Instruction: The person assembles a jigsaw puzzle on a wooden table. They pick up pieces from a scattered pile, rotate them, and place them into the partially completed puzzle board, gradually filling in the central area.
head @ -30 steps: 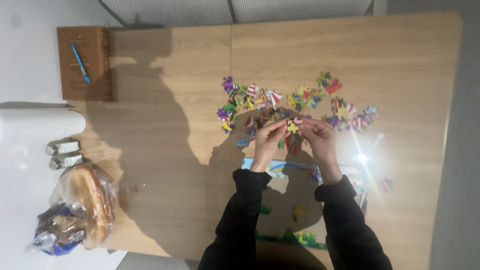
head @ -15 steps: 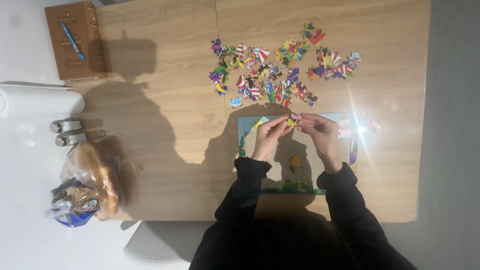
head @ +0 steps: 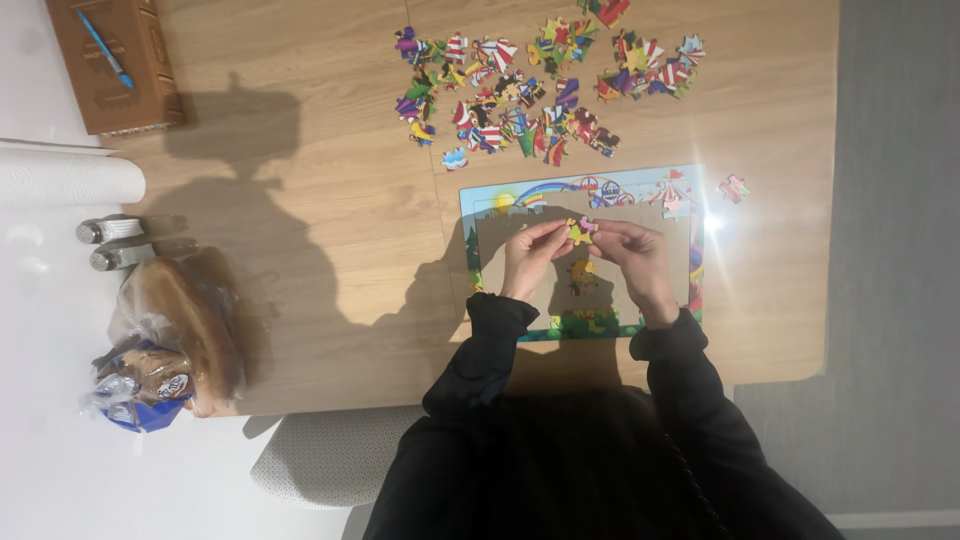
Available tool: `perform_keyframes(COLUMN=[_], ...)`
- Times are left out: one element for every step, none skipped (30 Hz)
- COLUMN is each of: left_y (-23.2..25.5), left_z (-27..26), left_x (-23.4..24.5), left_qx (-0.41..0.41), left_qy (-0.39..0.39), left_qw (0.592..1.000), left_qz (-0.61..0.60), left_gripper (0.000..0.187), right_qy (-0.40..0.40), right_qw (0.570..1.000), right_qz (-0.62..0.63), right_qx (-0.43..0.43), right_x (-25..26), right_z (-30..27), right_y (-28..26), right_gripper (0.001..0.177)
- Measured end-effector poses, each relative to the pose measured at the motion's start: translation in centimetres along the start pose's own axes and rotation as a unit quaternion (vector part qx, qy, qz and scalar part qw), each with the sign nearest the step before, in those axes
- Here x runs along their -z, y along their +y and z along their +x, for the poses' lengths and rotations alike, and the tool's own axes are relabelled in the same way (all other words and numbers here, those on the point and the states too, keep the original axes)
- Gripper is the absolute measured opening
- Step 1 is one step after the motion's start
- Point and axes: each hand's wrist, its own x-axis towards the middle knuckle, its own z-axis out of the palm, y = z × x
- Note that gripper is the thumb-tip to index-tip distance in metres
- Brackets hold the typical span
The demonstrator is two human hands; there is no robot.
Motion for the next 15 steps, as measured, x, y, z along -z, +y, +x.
perform_keyframes(left_y=[-0.1, -0.1, -0.1, -0.3, -0.5, -0.7, -0.8, -0.8, -0.9, -1.1, -1.2, -1.3, -1.2, -1.1, -1.1], left_z=[-0.1, -0.2, -0.3, -0.4, -0.4, -0.4, -0.4, -0.4, -0.4, -0.3, -0.2, -0.2, -0.3, -0.5, -0.7], left_x=[0.0, 0.0, 0.0, 0.1, 0.2, 0.3, 0.4, 0.5, 0.7, 0.6, 0.7, 0.8, 0.7, 0.7, 0.7], left_qx=[0.002, 0.006, 0.01, 0.012, 0.005, -0.001, 0.0, -0.003, -0.006, -0.003, -0.011, -0.019, -0.017, -0.027, -0.037], left_qy=[-0.001, 0.0, 0.001, -0.001, -0.006, -0.011, -0.013, -0.019, -0.026, -0.028, -0.041, -0.054, -0.055, -0.046, -0.038], left_qw=[1.0, 1.0, 1.0, 1.0, 0.999, 0.998, 0.997, 0.995, 0.993, 0.993, 0.983, 0.97, 0.97, 0.965, 0.96], left_qz=[0.0, 0.013, 0.026, 0.027, 0.048, 0.07, 0.07, 0.095, 0.119, 0.119, 0.178, 0.237, 0.237, 0.256, 0.275], left_gripper=[0.024, 0.024, 0.025, 0.025, 0.023, 0.021, 0.021, 0.021, 0.021, 0.021, 0.02, 0.02, 0.02, 0.022, 0.025], right_qy=[0.002, 0.001, -0.001, 0.002, 0.001, 0.001, 0.004, -0.005, -0.013, -0.01, -0.014, -0.019, -0.017, -0.004, 0.01], right_qw=[1.0, 1.0, 1.0, 1.0, 1.0, 1.0, 1.0, 0.999, 0.996, 0.996, 0.992, 0.986, 0.986, 0.988, 0.989], right_qz=[0.0, 0.001, 0.002, 0.003, 0.004, 0.004, 0.005, -0.039, -0.083, -0.083, -0.117, -0.151, -0.152, -0.142, -0.131], right_qx=[-0.001, -0.002, -0.004, -0.004, -0.004, -0.004, -0.004, 0.015, 0.034, 0.033, 0.048, 0.063, 0.061, 0.067, 0.073], right_x=[0.3, 0.6, 0.8, 0.9, 0.9, 0.9, 1.1, 1.2, 1.3, 1.4, 1.4, 1.4, 1.6, 1.8, 2.1], right_z=[-0.1, -0.2, -0.3, -0.4, -0.6, -0.7, -0.7, -0.6, -0.6, -0.6, -0.6, -0.6, -0.6, -0.7, -0.9], right_y=[0.4, 0.9, 1.3, 1.3, 1.4, 1.4, 1.5, 1.7, 1.8, 2.1, 2.4, 2.7, 2.9, 3.2, 3.5], right_gripper=[0.024, 0.022, 0.02, 0.02, 0.019, 0.018, 0.018, 0.018, 0.019, 0.019, 0.018, 0.017, 0.017, 0.018, 0.02])
